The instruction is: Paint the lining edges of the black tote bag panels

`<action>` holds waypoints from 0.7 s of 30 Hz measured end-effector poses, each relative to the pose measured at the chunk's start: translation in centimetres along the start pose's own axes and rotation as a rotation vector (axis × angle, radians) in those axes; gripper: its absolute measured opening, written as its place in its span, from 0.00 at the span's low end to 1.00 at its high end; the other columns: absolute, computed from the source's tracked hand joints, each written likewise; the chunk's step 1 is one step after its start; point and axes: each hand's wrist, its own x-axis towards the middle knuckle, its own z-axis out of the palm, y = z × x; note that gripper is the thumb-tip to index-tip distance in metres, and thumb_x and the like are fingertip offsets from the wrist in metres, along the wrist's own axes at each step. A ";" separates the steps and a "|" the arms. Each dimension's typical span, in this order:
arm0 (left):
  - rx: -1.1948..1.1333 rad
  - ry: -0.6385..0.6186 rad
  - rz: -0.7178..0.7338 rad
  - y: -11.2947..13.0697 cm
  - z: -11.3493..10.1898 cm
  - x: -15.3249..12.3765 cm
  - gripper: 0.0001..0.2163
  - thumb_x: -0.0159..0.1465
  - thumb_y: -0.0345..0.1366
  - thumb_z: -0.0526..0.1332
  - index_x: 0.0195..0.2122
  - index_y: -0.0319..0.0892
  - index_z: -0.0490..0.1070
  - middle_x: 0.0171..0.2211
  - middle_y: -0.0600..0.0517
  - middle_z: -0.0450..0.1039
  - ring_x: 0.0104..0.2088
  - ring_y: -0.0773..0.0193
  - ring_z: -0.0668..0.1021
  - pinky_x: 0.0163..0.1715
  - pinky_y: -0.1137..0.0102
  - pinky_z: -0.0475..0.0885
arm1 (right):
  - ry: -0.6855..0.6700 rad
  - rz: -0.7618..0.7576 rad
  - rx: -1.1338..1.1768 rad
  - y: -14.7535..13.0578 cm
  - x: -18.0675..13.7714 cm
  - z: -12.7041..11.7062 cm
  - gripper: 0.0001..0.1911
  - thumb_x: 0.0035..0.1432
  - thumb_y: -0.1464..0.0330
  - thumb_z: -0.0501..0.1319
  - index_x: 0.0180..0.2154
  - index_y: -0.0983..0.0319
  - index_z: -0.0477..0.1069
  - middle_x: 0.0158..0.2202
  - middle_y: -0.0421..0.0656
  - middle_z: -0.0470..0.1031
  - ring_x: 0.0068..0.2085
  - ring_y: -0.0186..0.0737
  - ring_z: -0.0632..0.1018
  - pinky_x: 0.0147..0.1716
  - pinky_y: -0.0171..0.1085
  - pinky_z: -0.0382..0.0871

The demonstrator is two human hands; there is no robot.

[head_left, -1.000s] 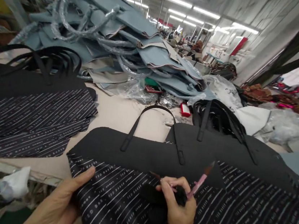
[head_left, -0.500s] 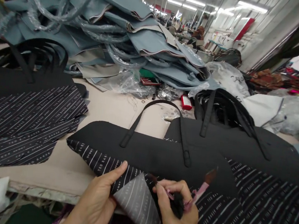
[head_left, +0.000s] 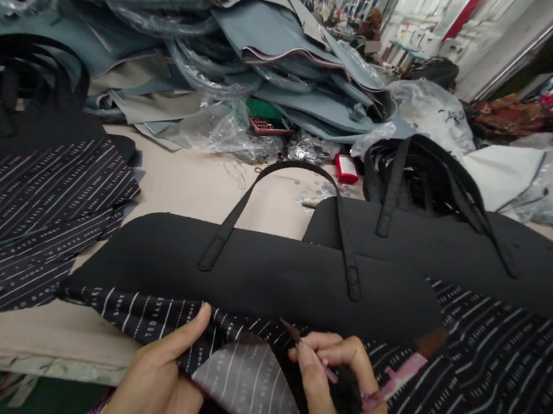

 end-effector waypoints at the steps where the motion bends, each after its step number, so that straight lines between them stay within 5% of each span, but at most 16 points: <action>1: 0.018 -0.003 -0.017 0.1 0.1 -0.1 0.18 0.65 0.29 0.62 0.56 0.38 0.72 0.50 0.43 0.78 0.51 0.52 0.80 0.55 0.60 0.76 | 0.003 0.007 0.000 0.0 0.0 0.0 0.12 0.61 0.70 0.65 0.28 0.59 0.63 0.28 0.38 0.74 0.30 0.36 0.76 0.29 0.34 0.66; 10: -0.008 -0.029 -0.040 -0.8 -1.3 1.4 0.20 0.64 0.31 0.64 0.58 0.45 0.72 0.50 0.47 0.79 0.51 0.51 0.80 0.54 0.59 0.76 | -0.015 0.007 -0.048 -0.4 0.0 0.1 0.12 0.62 0.70 0.64 0.28 0.59 0.64 0.28 0.39 0.74 0.30 0.37 0.76 0.26 0.33 0.66; 21: -0.098 -0.099 -0.106 -1.2 -1.3 1.1 0.21 0.65 0.32 0.63 0.60 0.39 0.70 0.51 0.43 0.78 0.54 0.49 0.78 0.55 0.57 0.76 | -0.074 0.004 -0.083 -0.3 0.1 0.0 0.12 0.63 0.69 0.63 0.28 0.59 0.63 0.28 0.39 0.74 0.30 0.37 0.76 0.27 0.34 0.67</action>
